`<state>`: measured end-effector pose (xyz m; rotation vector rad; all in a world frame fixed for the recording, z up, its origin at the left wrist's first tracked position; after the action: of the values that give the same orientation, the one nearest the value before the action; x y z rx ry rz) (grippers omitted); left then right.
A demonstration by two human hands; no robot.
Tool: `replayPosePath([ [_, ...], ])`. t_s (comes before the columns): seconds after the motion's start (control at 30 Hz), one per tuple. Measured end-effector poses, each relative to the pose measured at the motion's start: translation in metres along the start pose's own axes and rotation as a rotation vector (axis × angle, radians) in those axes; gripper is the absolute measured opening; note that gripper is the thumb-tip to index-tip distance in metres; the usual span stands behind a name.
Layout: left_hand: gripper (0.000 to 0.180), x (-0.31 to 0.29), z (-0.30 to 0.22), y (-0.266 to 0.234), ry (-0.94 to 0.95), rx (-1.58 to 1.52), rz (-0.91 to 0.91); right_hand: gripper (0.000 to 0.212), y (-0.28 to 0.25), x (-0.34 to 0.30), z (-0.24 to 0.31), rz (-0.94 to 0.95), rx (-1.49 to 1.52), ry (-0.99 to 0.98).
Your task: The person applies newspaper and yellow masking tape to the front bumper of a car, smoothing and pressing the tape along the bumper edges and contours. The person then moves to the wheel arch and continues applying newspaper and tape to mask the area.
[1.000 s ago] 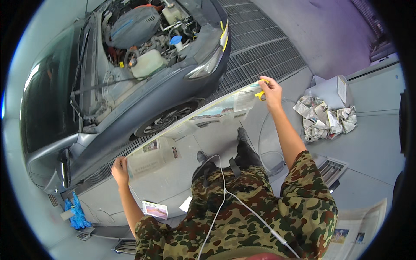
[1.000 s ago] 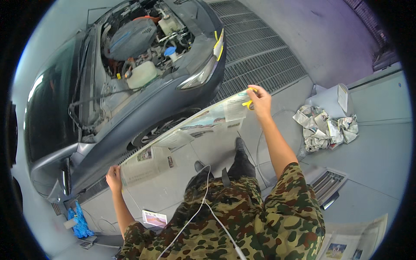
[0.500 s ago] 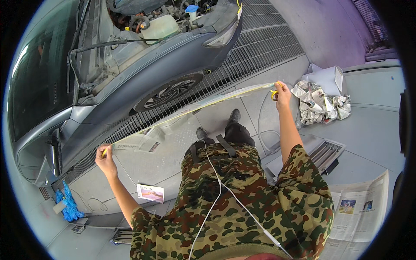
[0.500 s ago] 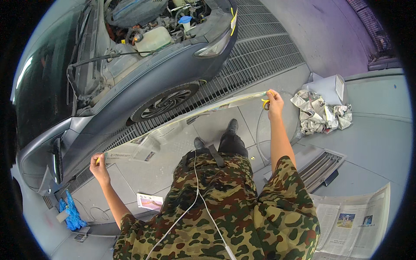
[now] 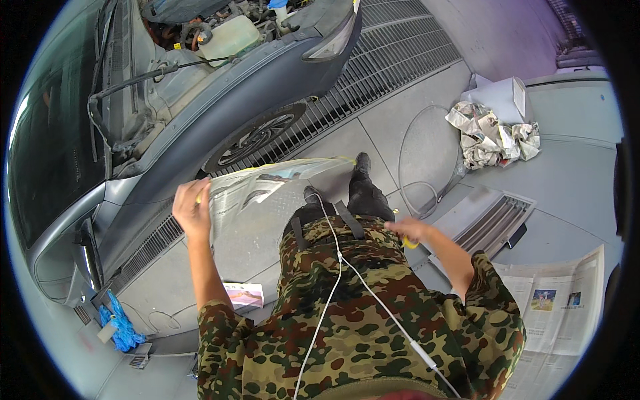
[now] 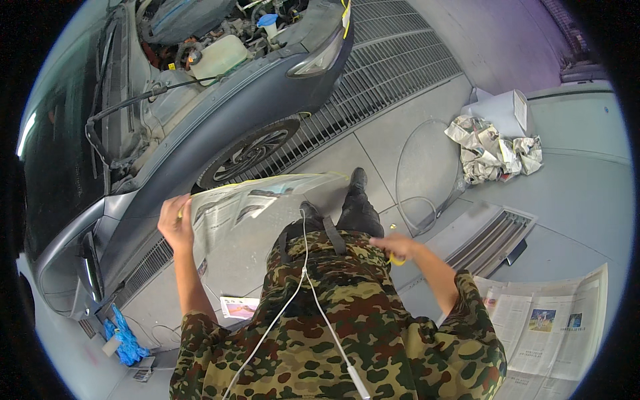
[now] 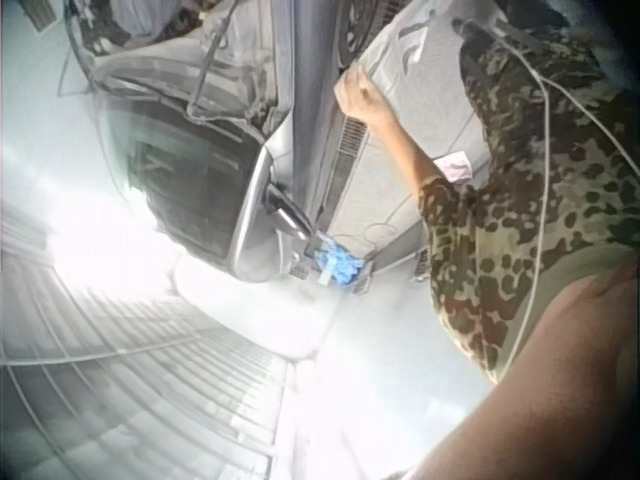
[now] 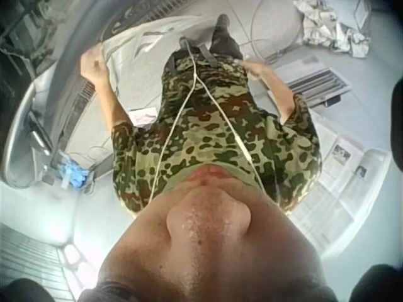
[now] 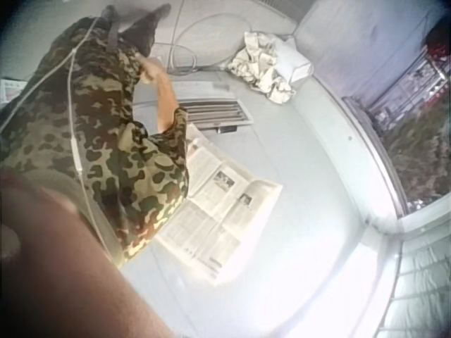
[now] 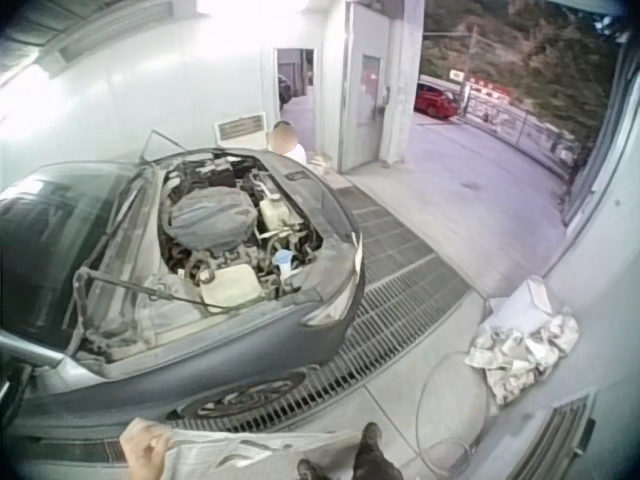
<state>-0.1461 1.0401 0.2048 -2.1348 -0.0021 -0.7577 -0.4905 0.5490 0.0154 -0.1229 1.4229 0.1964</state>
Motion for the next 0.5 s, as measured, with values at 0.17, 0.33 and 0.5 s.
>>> replayPosePath([
  [0.17, 0.021, 0.009, -0.007, 0.034, 0.254, 0.006, 0.093, 0.034, 0.065, -0.073, 0.013, -0.039, 0.241, -0.097],
  [0.33, 0.02, 0.01, 0.006, 0.056, 0.317, 0.071, 0.141, 0.038, 0.067, -0.091, 0.017, 0.297, -0.246, -0.457],
  [0.5, 0.02, -0.012, 0.041, 0.104, 0.326, 0.129, 0.196, 0.066, 0.116, 0.078, 0.105, 0.051, -0.475, -0.807],
])
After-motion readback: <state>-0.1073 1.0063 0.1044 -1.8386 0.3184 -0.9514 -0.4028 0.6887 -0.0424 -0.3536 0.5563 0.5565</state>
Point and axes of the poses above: each hand's wrist, its own x-axis towards the middle knuckle, its own y-axis out of the palm, z = x × y, the point moved 1 cm from there along x, towards the middle knuckle, and after that the axes turned 9 degrees about -z, right-handed, at the moved point
